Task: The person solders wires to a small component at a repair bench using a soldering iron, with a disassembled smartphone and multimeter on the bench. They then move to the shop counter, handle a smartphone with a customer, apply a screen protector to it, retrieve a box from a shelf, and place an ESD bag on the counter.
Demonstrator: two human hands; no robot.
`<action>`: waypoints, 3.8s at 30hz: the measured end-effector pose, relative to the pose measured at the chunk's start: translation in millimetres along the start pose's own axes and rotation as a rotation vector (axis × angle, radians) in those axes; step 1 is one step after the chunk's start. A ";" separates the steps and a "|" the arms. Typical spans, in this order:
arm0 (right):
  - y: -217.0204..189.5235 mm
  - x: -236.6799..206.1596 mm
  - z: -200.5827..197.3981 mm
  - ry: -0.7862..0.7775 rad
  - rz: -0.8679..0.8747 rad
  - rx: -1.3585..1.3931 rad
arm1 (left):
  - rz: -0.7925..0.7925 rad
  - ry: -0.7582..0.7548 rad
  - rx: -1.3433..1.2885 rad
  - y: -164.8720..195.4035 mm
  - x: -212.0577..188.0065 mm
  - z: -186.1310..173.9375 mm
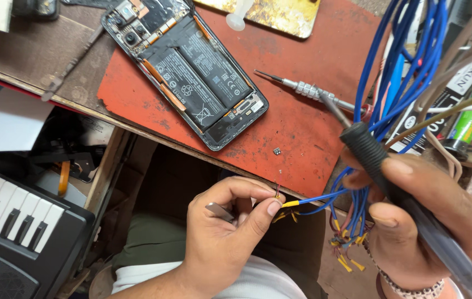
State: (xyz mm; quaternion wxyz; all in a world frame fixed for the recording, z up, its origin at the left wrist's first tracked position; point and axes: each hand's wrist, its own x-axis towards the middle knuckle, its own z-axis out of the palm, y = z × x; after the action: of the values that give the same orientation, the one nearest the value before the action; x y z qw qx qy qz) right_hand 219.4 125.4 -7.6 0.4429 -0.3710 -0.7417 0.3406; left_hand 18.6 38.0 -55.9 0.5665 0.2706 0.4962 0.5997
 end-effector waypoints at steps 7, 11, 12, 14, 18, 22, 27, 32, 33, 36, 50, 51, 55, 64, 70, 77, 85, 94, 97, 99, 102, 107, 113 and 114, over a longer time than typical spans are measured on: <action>-35.2 7.9 13.5 -0.107 0.061 -0.009 | -0.098 -0.016 -0.170 10.8 0.3 9.3; -40.7 5.8 21.2 -0.112 0.049 -0.084 | -0.151 -0.016 -0.279 15.1 0.4 11.1; -41.7 3.6 24.6 -0.097 0.041 -0.053 | -0.162 -0.009 -0.321 15.3 0.3 12.1; -43.0 1.1 27.6 -0.081 0.021 -0.034 | -0.174 0.005 -0.368 14.8 -0.5 13.8; -42.0 -0.9 32.9 -0.053 0.026 -0.051 | -0.113 0.014 -0.356 12.4 -1.7 16.7; -39.1 -1.1 34.6 -0.041 0.005 -0.076 | -0.033 0.022 -0.292 9.1 0.9 19.1; -35.1 -1.4 35.5 -0.040 -0.094 -0.193 | 0.033 0.041 -0.107 10.4 1.1 17.9; -33.8 -2.4 38.7 -0.020 -0.094 -0.192 | 0.096 0.077 0.057 13.8 3.1 17.0; -34.5 -2.6 38.7 -0.014 -0.083 -0.181 | 0.120 0.079 0.103 14.6 3.9 16.3; -35.5 -1.8 39.1 -0.002 -0.060 -0.173 | 0.266 0.079 0.260 17.4 7.8 13.2; -32.3 -6.7 32.6 0.009 -0.118 -0.281 | 0.987 -0.156 0.930 45.4 24.1 -9.6; -31.6 -6.4 33.2 0.012 -0.155 -0.304 | 1.009 -0.154 0.952 45.5 24.1 -9.0; -30.7 -5.2 36.1 0.032 -0.181 -0.320 | 1.042 -0.162 0.982 46.3 26.9 -8.1; -31.5 -4.0 33.7 0.000 -0.191 -0.301 | 1.065 -0.168 0.960 41.3 30.0 -10.0; -29.6 -7.0 35.7 0.014 -0.167 -0.275 | 1.042 -0.144 0.915 35.7 31.9 -8.0; -31.4 -8.5 35.5 0.009 -0.115 -0.262 | 1.016 -0.117 0.907 31.8 30.7 -7.7; -33.0 -7.7 36.4 -0.001 -0.111 -0.209 | 1.026 -0.101 0.911 28.0 31.7 -7.4; -29.9 -12.1 34.4 0.029 -0.046 -0.044 | 1.042 -0.059 0.950 29.0 32.3 -5.8; -29.4 -12.4 36.7 0.057 -0.019 -0.014 | 1.051 -0.044 0.973 29.2 31.9 -5.4; -30.6 -12.7 37.7 0.059 0.018 -0.019 | 1.043 -0.043 0.967 28.5 31.4 -5.2; -31.3 -11.2 36.4 0.015 -0.021 -0.093 | 1.031 -0.041 0.931 26.6 32.1 -4.8; -30.5 -12.6 40.7 0.039 -0.024 -0.081 | 1.027 -0.050 0.903 26.8 32.3 -7.8; -29.6 -13.8 40.9 0.052 -0.038 -0.114 | 1.025 -0.021 0.871 28.5 30.5 -8.5; -29.8 -13.6 40.3 0.057 -0.030 -0.127 | 1.031 -0.030 0.871 28.9 29.5 -8.9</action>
State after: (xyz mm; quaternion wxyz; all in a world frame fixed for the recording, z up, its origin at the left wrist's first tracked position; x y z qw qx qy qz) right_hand 179.9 92.0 -3.4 0.4446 -0.3968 -0.7542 0.2756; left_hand -7.4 67.3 -40.1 0.0537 0.6848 0.4921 0.5348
